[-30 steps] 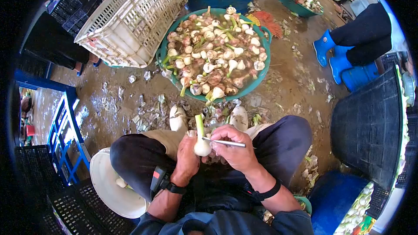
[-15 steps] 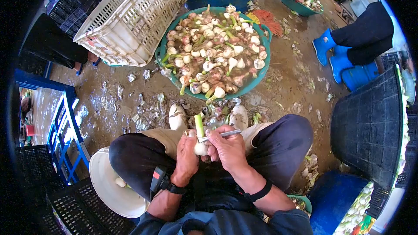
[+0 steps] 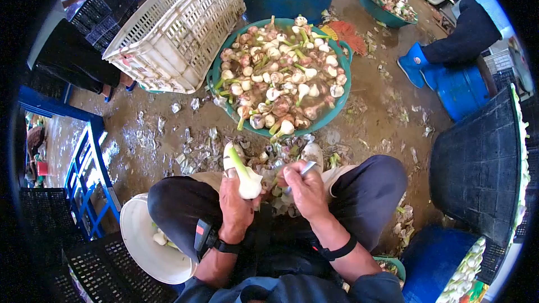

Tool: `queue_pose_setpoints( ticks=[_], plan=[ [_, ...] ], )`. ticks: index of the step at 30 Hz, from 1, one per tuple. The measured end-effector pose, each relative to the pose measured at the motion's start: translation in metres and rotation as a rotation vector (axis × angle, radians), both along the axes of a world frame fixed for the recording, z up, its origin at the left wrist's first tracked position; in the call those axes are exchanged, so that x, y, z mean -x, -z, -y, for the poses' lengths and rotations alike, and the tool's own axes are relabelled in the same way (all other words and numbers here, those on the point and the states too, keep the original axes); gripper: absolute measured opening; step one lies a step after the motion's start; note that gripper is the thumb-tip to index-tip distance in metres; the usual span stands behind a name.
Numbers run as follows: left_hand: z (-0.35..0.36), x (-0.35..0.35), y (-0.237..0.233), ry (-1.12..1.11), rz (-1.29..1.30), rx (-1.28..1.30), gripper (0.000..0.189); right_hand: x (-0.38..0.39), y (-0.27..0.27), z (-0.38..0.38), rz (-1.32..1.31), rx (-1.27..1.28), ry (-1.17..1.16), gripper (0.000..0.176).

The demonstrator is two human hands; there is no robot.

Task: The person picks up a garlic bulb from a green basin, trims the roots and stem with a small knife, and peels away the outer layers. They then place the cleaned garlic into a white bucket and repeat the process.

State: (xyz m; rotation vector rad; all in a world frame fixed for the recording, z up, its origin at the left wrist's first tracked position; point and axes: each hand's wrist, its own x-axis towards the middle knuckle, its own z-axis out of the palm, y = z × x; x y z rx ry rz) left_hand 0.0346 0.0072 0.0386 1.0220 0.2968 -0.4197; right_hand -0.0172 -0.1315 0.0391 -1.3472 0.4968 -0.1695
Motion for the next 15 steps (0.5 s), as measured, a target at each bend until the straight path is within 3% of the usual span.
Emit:
queue_pose_setpoints(
  ticks=[3,5,6,7,8,9,10,11,13,15],
  plan=[
    [-0.008,0.003,0.008,0.096,0.065,-0.204,0.032,-0.005,-0.009,0.0,-0.05,-0.075,-0.157,0.019],
    [-0.011,0.003,0.003,0.2,0.261,-0.378,0.031,-0.009,-0.005,-0.015,-0.029,0.078,-0.224,0.019],
    [-0.014,0.004,0.006,0.24,0.36,-0.455,0.03,-0.011,0.012,-0.016,0.147,0.204,-0.276,0.015],
    [-0.01,0.005,0.013,0.157,0.551,-0.5,0.031,-0.01,0.006,-0.011,-0.028,0.447,-0.396,0.016],
    [-0.014,0.007,0.029,0.195,0.404,-0.396,0.033,-0.012,-0.004,-0.013,-0.008,0.3,-0.335,0.024],
    [-0.018,0.01,0.044,0.219,0.252,-0.3,0.035,-0.009,0.019,-0.013,0.001,0.322,-0.32,0.028],
    [-0.019,0.006,0.03,0.265,-0.061,-0.052,0.034,-0.007,0.009,-0.007,-0.135,0.287,-0.411,0.025],
    [-0.011,0.004,0.016,0.232,-0.209,-0.005,0.035,-0.005,0.03,-0.012,-0.061,0.085,-0.341,0.031],
    [-0.008,0.001,-0.004,0.225,-0.386,0.205,0.027,-0.003,0.028,-0.011,0.068,0.123,-0.27,0.03],
    [-0.02,0.001,0.025,0.401,-0.366,0.413,0.027,-0.001,0.014,-0.008,0.086,0.096,-0.239,0.028]
  ],
)
